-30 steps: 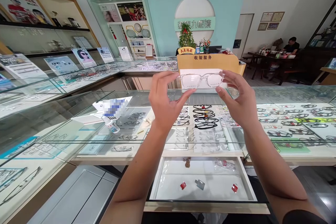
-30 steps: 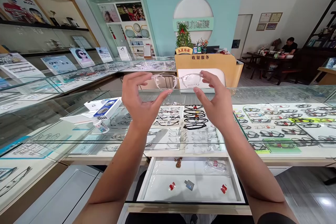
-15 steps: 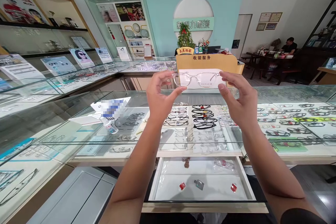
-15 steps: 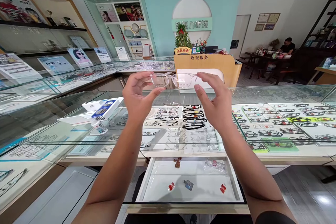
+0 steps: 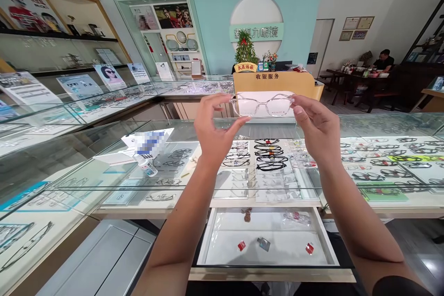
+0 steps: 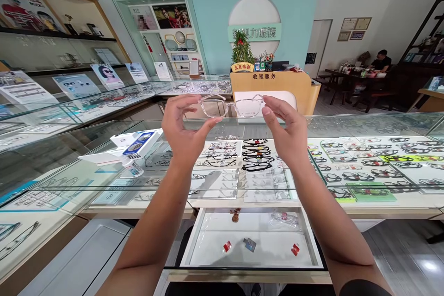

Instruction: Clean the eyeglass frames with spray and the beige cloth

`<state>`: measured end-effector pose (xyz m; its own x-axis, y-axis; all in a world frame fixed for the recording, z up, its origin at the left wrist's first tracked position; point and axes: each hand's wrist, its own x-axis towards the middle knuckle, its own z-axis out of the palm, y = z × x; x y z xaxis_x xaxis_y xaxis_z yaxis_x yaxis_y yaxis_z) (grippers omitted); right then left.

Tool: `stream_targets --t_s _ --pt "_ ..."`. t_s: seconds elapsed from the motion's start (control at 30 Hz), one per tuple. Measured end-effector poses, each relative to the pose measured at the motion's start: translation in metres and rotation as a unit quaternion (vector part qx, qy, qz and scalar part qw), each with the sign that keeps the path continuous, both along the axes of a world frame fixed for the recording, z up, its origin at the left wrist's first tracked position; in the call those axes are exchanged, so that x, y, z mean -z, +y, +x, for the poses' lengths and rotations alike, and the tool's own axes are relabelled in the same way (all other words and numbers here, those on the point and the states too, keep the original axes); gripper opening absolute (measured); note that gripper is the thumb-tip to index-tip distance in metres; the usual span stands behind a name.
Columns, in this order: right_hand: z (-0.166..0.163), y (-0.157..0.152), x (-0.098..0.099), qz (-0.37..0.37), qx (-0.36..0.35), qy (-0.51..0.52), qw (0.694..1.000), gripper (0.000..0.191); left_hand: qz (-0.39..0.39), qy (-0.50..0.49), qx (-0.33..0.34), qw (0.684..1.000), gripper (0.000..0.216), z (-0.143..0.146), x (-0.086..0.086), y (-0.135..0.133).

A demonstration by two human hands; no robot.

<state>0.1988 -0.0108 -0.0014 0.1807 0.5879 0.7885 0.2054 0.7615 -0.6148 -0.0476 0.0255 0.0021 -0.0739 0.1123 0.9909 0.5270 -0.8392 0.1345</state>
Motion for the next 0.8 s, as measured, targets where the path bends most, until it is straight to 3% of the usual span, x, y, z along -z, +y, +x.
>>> stream_targets --t_s 0.23,0.43,0.57,0.67,0.8 --pt "0.003 0.005 -0.002 -0.069 -0.052 0.031 0.996 0.028 0.071 0.039 -0.007 0.997 0.057 0.004 -0.008 -0.013" --pt "0.002 0.002 -0.004 -0.085 -0.068 0.047 0.993 0.023 0.108 0.054 -0.045 0.992 0.058 0.005 -0.011 -0.016" --pt "0.002 0.005 -0.003 -0.102 -0.087 0.059 0.989 0.022 0.103 0.063 -0.055 0.991 0.063 0.006 -0.011 -0.021" --pt "0.003 0.007 -0.001 -0.121 -0.09 0.062 0.987 0.023 0.055 0.06 -0.063 0.995 0.064 0.006 -0.01 -0.026" --pt "0.004 0.007 -0.002 -0.127 -0.091 0.06 0.986 0.022 0.037 0.051 -0.033 0.997 0.06 0.006 -0.01 -0.026"
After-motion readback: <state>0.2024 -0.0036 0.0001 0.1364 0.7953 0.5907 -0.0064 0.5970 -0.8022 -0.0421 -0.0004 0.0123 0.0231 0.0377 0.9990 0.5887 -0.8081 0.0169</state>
